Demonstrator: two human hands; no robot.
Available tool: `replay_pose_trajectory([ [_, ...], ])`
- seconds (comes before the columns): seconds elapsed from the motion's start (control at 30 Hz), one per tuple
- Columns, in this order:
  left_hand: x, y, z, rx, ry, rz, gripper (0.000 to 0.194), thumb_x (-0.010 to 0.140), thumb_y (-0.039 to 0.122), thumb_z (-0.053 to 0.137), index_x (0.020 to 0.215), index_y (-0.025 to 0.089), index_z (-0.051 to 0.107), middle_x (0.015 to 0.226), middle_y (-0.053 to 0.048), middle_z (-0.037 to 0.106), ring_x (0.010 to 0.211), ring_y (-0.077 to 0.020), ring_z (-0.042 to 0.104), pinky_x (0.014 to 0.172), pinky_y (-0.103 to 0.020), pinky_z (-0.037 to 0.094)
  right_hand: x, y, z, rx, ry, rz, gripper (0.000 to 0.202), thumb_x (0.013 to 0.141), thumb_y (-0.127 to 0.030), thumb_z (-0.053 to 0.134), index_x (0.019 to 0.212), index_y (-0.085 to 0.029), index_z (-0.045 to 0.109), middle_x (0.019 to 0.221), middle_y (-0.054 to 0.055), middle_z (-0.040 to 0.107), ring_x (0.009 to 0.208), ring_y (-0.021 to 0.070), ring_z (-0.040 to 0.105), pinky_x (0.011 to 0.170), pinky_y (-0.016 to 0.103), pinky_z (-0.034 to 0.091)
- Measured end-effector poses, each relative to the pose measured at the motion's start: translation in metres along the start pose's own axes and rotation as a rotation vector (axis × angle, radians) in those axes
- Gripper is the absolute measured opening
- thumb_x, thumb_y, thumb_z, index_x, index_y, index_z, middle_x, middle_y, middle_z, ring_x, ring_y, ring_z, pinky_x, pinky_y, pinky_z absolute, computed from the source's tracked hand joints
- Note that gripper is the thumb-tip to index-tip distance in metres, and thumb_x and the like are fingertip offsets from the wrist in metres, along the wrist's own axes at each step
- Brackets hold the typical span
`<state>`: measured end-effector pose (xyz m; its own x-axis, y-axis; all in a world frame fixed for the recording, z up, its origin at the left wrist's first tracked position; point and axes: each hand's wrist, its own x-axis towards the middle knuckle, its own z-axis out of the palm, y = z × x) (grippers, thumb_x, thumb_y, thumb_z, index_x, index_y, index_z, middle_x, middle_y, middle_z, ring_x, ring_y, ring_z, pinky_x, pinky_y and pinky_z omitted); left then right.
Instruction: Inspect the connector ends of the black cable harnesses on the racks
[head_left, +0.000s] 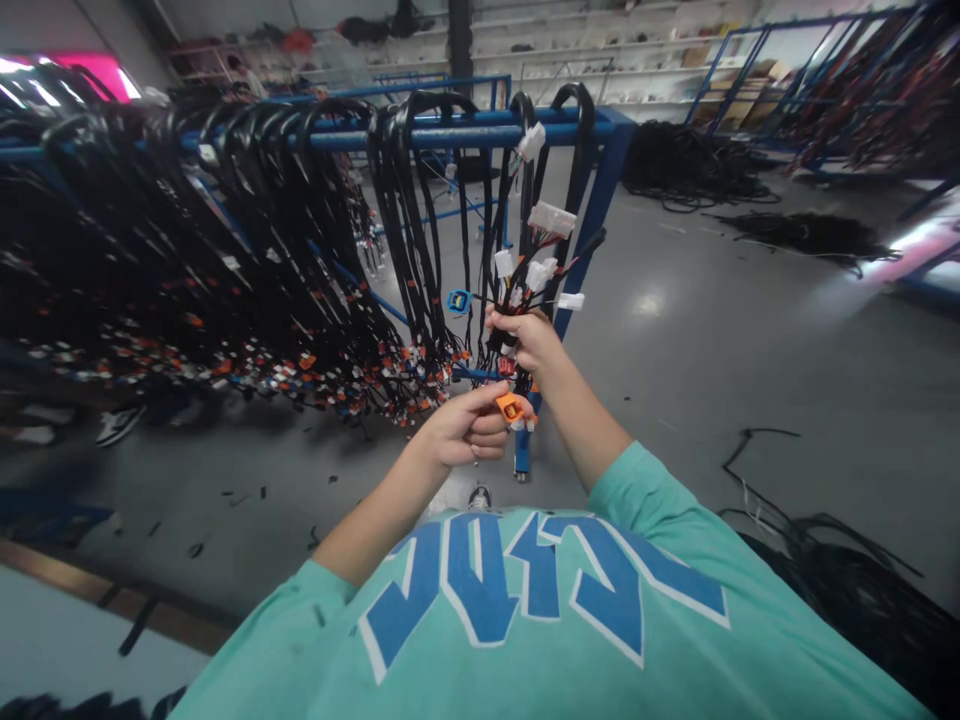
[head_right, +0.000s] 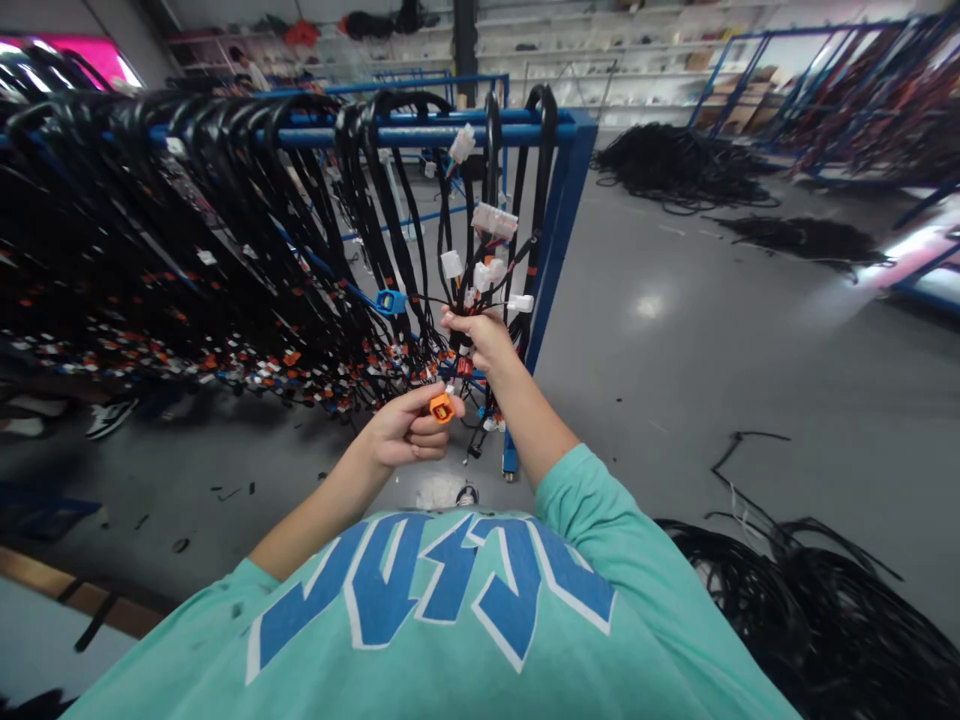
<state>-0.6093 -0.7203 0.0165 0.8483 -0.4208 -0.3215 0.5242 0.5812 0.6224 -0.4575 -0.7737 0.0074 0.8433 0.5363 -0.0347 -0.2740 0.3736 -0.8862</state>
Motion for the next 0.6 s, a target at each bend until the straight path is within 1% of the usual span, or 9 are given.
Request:
replay_pose_trajectory([
  [0.17,-0.002,-0.003,-0.004,0.045,-0.006,0.006,0.045,0.091,0.034,0.029,0.072,0.01,0.061,0.035,0.011,0.009,0.032,-0.0041,0.001,0.031,-0.013,0.014,-0.001,0.002,-0.002,0.011,-0.016,0.003,0.014,0.048,-0.012,0.068,0.061,-0.016,0.065,0.057,-0.003,0.062,0.063,0.0111,0.058,0.071,0.027,0.047],
  [0.23,-0.003,-0.007,-0.009,0.089,-0.014,0.017,0.041,0.089,0.034,0.033,0.072,0.009,0.06,0.034,0.011,0.012,0.031,-0.0037,0.003,0.031,-0.014,0.013,-0.003,0.003,-0.002,0.011,-0.017,-0.004,0.015,0.046,-0.013,0.069,0.061,-0.015,0.066,0.059,-0.003,0.063,0.062,0.0109,0.058,0.071,0.027,0.047],
  [0.3,-0.005,-0.014,-0.016,0.129,-0.008,0.038,0.037,0.086,0.038,0.042,0.071,0.009,0.06,0.032,0.011,0.015,0.03,-0.0031,0.006,0.031,-0.014,0.012,-0.005,0.004,-0.003,0.001,-0.024,-0.025,0.016,0.044,-0.013,0.07,0.059,-0.015,0.065,0.06,-0.002,0.065,0.063,0.0113,0.059,0.072,0.027,0.046],
  [0.4,-0.008,-0.025,-0.025,0.175,0.046,0.046,0.037,0.074,0.045,0.058,0.062,0.011,0.055,0.032,0.011,0.019,0.03,-0.0021,0.01,0.032,-0.014,0.011,-0.007,0.005,-0.005,-0.024,-0.046,-0.039,0.017,0.042,-0.016,0.071,0.058,-0.016,0.065,0.059,-0.002,0.064,0.063,0.012,0.059,0.073,0.029,0.046],
  [0.47,-0.01,-0.03,-0.03,0.188,0.094,0.04,0.039,0.067,0.048,0.064,0.059,0.012,0.052,0.032,0.011,0.02,0.03,-0.0016,0.011,0.032,-0.015,0.01,-0.009,0.007,-0.006,-0.039,-0.066,-0.052,0.019,0.043,-0.018,0.072,0.061,-0.017,0.066,0.057,-0.003,0.063,0.061,0.0117,0.058,0.073,0.029,0.045],
  [0.53,-0.012,-0.034,-0.033,0.185,0.133,0.036,0.041,0.063,0.049,0.068,0.06,0.012,0.052,0.032,0.011,0.021,0.03,-0.0014,0.011,0.033,-0.015,0.009,-0.01,0.009,-0.008,-0.072,-0.098,-0.079,0.02,0.043,-0.019,0.073,0.062,-0.017,0.066,0.057,-0.004,0.063,0.061,0.0114,0.057,0.073,0.029,0.044],
  [0.6,-0.013,-0.036,-0.035,0.181,0.156,0.036,0.042,0.061,0.051,0.068,0.062,0.011,0.053,0.032,0.012,0.021,0.03,-0.0014,0.011,0.033,-0.016,0.008,-0.012,0.011,-0.009,-0.114,-0.128,-0.109,0.021,0.043,-0.02,0.073,0.063,-0.018,0.067,0.06,-0.003,0.064,0.063,0.0117,0.057,0.073,0.028,0.044],
])
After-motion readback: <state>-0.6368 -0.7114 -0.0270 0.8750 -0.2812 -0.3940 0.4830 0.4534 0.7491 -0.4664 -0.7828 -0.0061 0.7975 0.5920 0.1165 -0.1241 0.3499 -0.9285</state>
